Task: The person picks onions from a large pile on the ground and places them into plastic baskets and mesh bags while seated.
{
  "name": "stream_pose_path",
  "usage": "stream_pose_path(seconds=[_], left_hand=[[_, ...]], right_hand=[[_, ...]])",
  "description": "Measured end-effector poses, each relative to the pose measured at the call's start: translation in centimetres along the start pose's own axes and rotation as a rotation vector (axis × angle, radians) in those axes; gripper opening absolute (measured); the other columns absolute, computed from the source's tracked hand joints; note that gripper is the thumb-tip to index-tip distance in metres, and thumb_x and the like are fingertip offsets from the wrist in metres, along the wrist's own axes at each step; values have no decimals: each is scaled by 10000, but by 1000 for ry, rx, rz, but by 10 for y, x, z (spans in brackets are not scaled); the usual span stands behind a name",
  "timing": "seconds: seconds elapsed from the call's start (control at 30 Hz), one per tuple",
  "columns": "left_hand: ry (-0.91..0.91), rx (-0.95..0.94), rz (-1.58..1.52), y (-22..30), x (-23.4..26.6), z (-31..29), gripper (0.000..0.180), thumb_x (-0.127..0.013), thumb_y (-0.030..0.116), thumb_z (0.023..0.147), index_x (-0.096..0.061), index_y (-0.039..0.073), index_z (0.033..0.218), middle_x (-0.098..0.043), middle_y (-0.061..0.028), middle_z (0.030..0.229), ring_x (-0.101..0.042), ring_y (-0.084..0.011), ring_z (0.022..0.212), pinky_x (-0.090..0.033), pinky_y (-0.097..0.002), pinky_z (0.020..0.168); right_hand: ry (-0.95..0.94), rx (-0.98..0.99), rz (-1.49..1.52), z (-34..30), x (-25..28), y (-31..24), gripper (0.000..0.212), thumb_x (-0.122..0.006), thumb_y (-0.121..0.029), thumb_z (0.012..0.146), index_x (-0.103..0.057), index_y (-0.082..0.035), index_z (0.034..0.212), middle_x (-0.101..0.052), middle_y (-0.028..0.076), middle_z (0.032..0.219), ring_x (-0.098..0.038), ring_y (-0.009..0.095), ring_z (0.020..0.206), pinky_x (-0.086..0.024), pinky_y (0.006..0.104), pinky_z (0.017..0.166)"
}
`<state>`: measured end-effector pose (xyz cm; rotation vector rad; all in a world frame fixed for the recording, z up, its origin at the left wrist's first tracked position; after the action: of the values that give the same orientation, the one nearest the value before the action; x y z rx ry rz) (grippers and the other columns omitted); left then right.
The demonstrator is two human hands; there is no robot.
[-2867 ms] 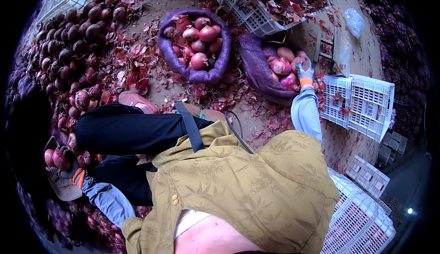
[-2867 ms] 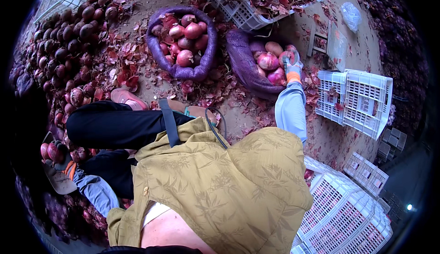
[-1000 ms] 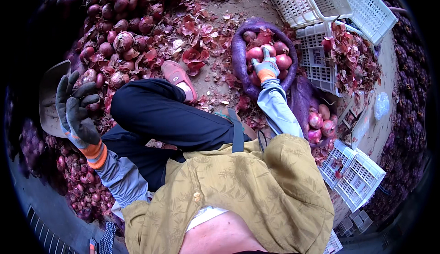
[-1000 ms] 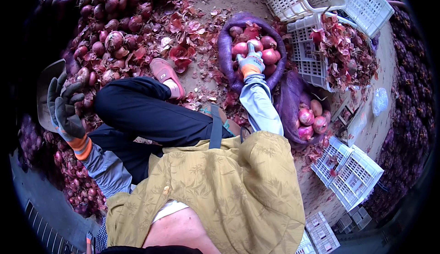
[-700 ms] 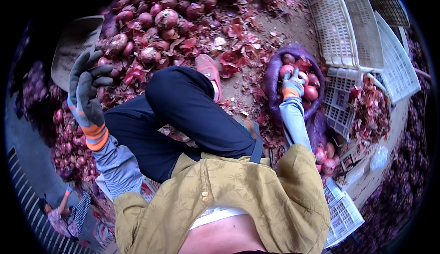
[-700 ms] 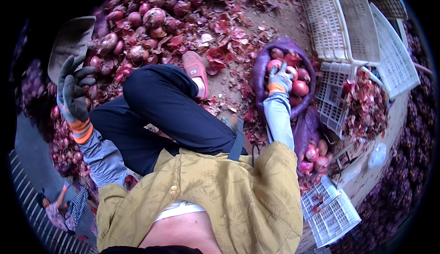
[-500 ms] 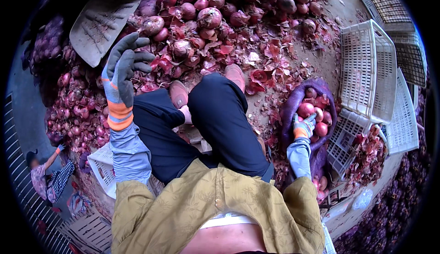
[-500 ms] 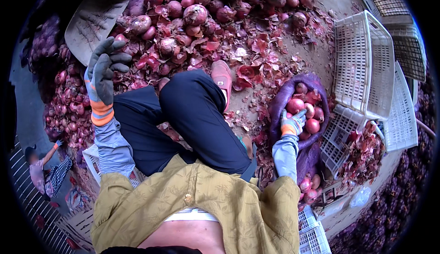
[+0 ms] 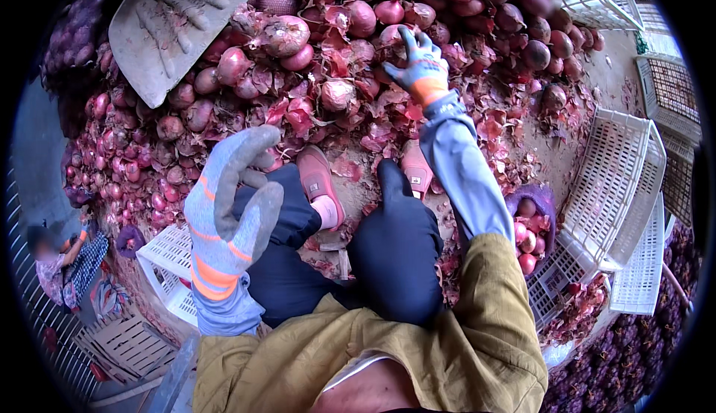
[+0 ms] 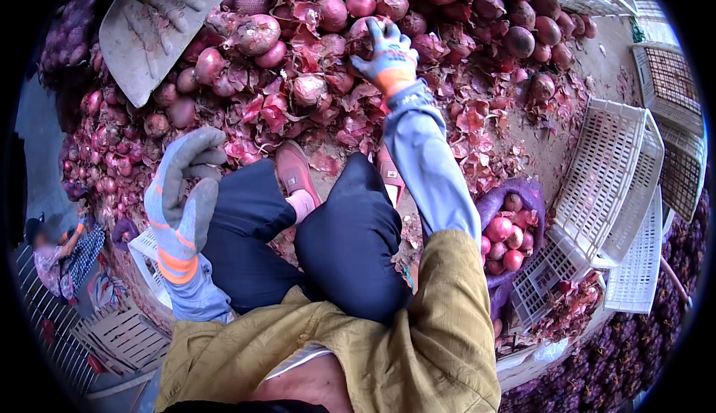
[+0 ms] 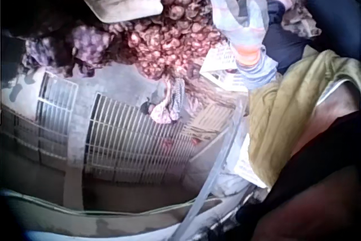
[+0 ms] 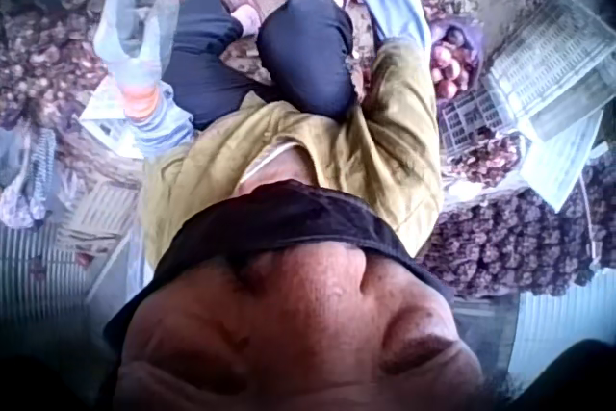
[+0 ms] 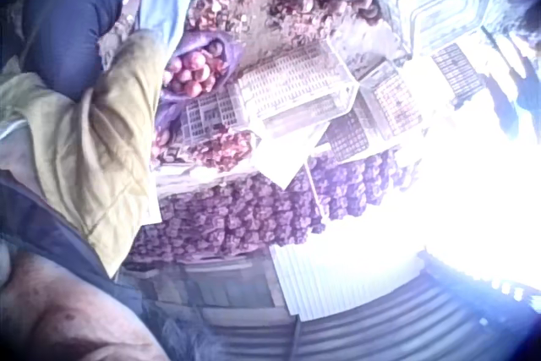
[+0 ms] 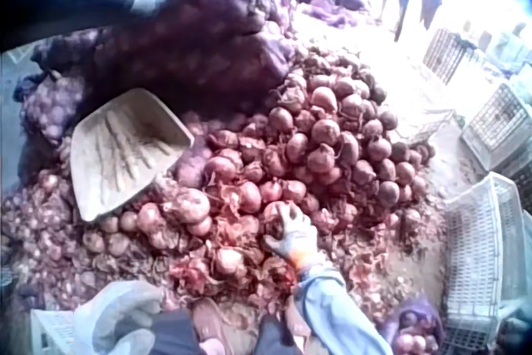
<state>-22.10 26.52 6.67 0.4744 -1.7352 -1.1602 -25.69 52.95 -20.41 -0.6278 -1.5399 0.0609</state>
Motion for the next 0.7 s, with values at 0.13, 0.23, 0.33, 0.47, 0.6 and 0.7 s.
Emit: stream_pose_path(seconds=[0.13, 0.23, 0.33, 0.47, 0.6, 0.7], left_hand=[[12, 23, 60, -13, 16, -8, 438, -640, 83, 765, -570, 6, 1191, -580, -121, 1154, -584, -183, 860, -471, -278, 715], [-4, 22, 105, -11, 19, -6, 419, -601, 103, 802, -555, -10, 1203, -573, -118, 1161, -577, -170, 896, -462, -269, 755], [-11, -16, 117, -4, 16, -4, 391, -567, 79, 830, -548, -18, 1208, -576, -97, 1153, -563, -145, 898, -459, -255, 763], [-9, -78, 97, 4, 5, -2, 375, -602, 49, 829, -562, 19, 1200, -593, -62, 1051, -538, -111, 805, -462, -229, 694], [10, -49, -1, 10, -9, -8, 362, -657, 87, 820, -581, 46, 1172, -577, -51, 996, -474, -79, 704, -451, -208, 586], [-20, -218, 181, 20, -25, -8, 424, -654, 182, 829, -537, 55, 1215, -596, -98, 1076, -597, -231, 829, -492, -316, 698]], right_hand=[[-160, -169, -96, 39, -20, -35, 884, -781, -456, 626, -350, -311, 1383, -335, 190, 1355, -442, 416, 1156, -438, 494, 908], [-98, -185, 161, 33, -32, -7, 805, -794, -470, 588, -466, -308, 1305, -425, 189, 1283, -470, 400, 1138, -444, 450, 926], [81, -93, 1233, 12, -34, 9, 510, -691, -362, 779, -563, -77, 1183, -573, 120, 1151, -546, 203, 1046, -449, 314, 895], [32, -98, 1908, -33, 20, -32, 389, -526, -309, 885, -566, -39, 1161, -600, 74, 1115, -579, 188, 1009, -450, 331, 911], [-346, -310, 2411, -83, 54, -55, 684, -531, -561, 769, -496, -75, 1249, -569, 142, 1196, -569, 365, 1061, -465, 598, 884], [-250, -365, 2219, -107, 79, -58, 638, -453, -548, 827, -503, -72, 1248, -577, 141, 1181, -581, 332, 1048, -472, 535, 907]])
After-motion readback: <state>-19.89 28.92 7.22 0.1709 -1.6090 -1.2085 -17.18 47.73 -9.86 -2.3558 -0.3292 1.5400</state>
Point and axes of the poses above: each hand's wrist, its own z-axis towards the middle knuckle, its own x-axis out of the back of the hand, y = z × x, the point moved 4 cm from there along z, towards the middle knuckle
